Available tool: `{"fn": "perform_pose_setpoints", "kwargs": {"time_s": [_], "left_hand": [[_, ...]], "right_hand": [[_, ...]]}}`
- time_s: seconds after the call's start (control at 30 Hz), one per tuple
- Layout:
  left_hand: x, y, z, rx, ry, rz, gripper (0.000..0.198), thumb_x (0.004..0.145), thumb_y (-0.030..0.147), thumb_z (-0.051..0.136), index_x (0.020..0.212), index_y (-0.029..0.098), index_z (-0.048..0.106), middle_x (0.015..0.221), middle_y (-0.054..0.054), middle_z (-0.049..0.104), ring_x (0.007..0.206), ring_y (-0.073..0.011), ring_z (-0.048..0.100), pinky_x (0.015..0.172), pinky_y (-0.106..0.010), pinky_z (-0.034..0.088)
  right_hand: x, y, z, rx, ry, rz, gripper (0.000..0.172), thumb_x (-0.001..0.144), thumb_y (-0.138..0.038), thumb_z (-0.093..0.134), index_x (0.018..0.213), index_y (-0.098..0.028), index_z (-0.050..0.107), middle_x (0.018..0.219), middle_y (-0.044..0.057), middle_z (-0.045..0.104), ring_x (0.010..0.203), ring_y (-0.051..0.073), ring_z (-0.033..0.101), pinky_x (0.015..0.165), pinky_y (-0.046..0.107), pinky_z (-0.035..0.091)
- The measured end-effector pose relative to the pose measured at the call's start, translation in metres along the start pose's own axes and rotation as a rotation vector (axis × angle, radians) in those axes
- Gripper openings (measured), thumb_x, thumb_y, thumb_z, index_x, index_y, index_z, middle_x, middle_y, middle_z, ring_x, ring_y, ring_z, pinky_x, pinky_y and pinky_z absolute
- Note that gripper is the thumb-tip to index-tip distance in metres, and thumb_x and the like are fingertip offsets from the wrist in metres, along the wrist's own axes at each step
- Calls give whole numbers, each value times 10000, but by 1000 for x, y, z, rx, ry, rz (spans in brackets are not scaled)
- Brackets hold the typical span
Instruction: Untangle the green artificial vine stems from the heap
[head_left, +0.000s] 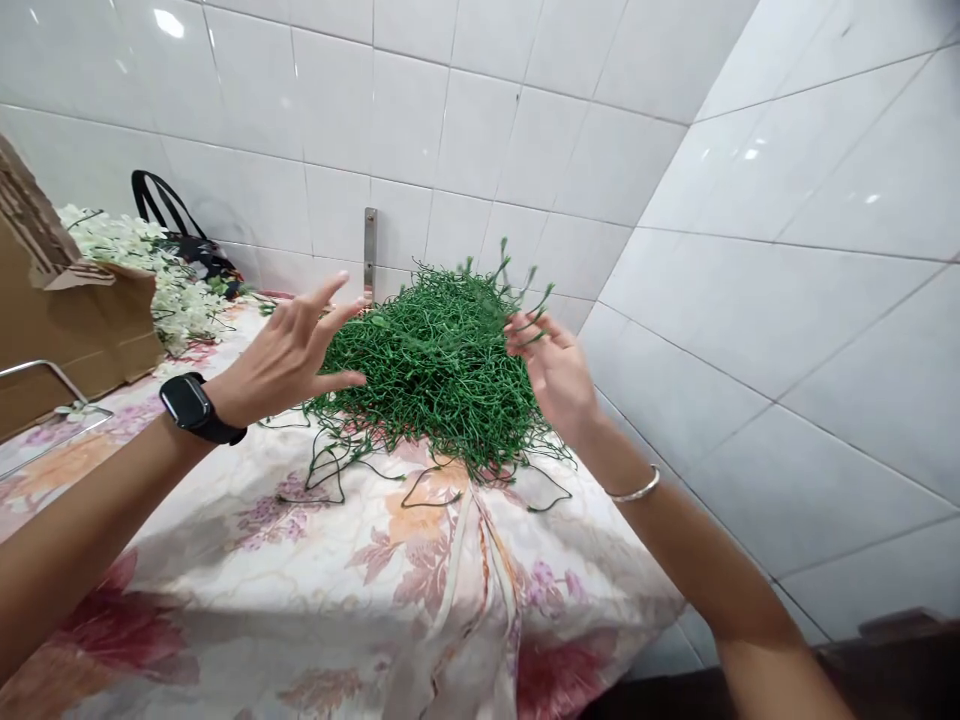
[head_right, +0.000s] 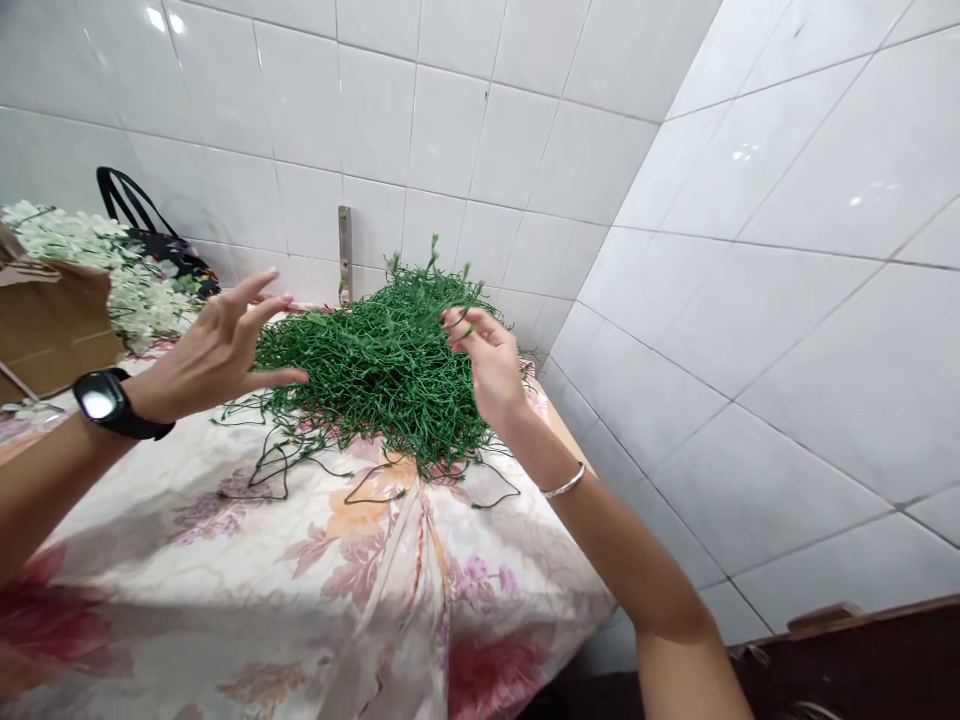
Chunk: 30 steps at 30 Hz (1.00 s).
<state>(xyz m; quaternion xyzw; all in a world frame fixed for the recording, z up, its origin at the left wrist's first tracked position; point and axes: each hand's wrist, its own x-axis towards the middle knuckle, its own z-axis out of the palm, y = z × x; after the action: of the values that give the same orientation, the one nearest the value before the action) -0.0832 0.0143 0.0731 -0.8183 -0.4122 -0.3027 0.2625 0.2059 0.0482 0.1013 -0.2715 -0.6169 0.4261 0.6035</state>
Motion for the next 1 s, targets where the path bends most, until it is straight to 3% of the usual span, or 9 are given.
{"fn": "perform_pose_setpoints", "kwargs": {"time_s": [0.1, 0.2, 0.3, 0.33, 0.4, 0.57, 0.73, 0.87, 1.0], "left_hand": [[-3, 11, 6, -160, -174, -29, 1159, 581, 659, 573, 1365, 151, -114, 1441, -186, -89, 1319, -370, 13, 1029, -564, 40], [4, 28, 13, -338, -359, -84, 1042, 692, 632, 477, 1355, 135, -154, 1447, -181, -24, 1335, -304, 20, 1049, -516, 45], [17, 37, 18, -410, -476, -101, 879, 714, 612, 459, 1354, 91, 154, 1407, -200, 219, 1308, -300, 191, 1052, -481, 100], [22, 38, 19, -439, -532, -99, 805, 707, 613, 467, 1298, 91, 304, 1383, -198, 282, 1286, -304, 247, 1038, -456, 170], [29, 36, 23, -516, -571, -123, 712, 692, 599, 499, 1199, 103, 440, 1317, -188, 396, 1216, -290, 371, 966, -391, 312], [34, 29, 33, -703, -418, -150, 500, 698, 479, 571, 1063, 140, 534, 1056, -84, 603, 967, -193, 542, 842, -292, 391], [31, 27, 33, -735, -480, -185, 352, 756, 459, 502, 830, 132, 611, 733, -9, 605, 645, -112, 508, 596, -209, 363], [25, 22, 32, -511, -294, -215, 342, 758, 455, 510, 850, 132, 578, 597, 14, 513, 535, -93, 438, 521, -207, 312], [19, 12, 27, -71, -39, -194, 272, 840, 359, 415, 1000, 174, 535, 696, -22, 567, 602, -137, 489, 569, -255, 349]], "right_hand": [[-17, 23, 6, 13, -235, 274, 152, 692, -288, 630, 816, -203, 612, 776, -15, 601, 636, 67, 541, 606, 222, 418], [-24, 42, 15, 96, -317, 387, 170, 707, -317, 617, 814, -184, 609, 762, -6, 616, 659, 85, 595, 649, 239, 452], [-21, 49, 22, 177, -294, 369, 167, 714, -313, 612, 811, -177, 595, 755, 4, 638, 691, 104, 624, 699, 253, 474], [-19, 48, 23, 197, -291, 362, 164, 722, -310, 604, 815, -175, 590, 750, 9, 644, 698, 109, 628, 712, 258, 478], [-17, 45, 24, 225, -289, 340, 147, 732, -298, 591, 812, -175, 583, 757, 17, 653, 714, 114, 633, 732, 262, 482], [-18, 32, 20, 325, -227, 280, 92, 718, -254, 592, 795, -207, 572, 788, -12, 644, 764, 109, 622, 794, 272, 484], [-14, 22, 9, 348, -144, 223, 61, 722, -244, 568, 780, -232, 552, 764, -28, 618, 770, 111, 598, 836, 296, 471], [-8, 10, -3, 325, -127, 132, 26, 748, -250, 529, 771, -251, 541, 823, -45, 592, 763, 97, 586, 800, 290, 469], [-8, -5, -12, 214, -120, 80, 55, 749, -293, 527, 803, -282, 533, 934, -48, 577, 774, 112, 590, 780, 308, 470]]}}
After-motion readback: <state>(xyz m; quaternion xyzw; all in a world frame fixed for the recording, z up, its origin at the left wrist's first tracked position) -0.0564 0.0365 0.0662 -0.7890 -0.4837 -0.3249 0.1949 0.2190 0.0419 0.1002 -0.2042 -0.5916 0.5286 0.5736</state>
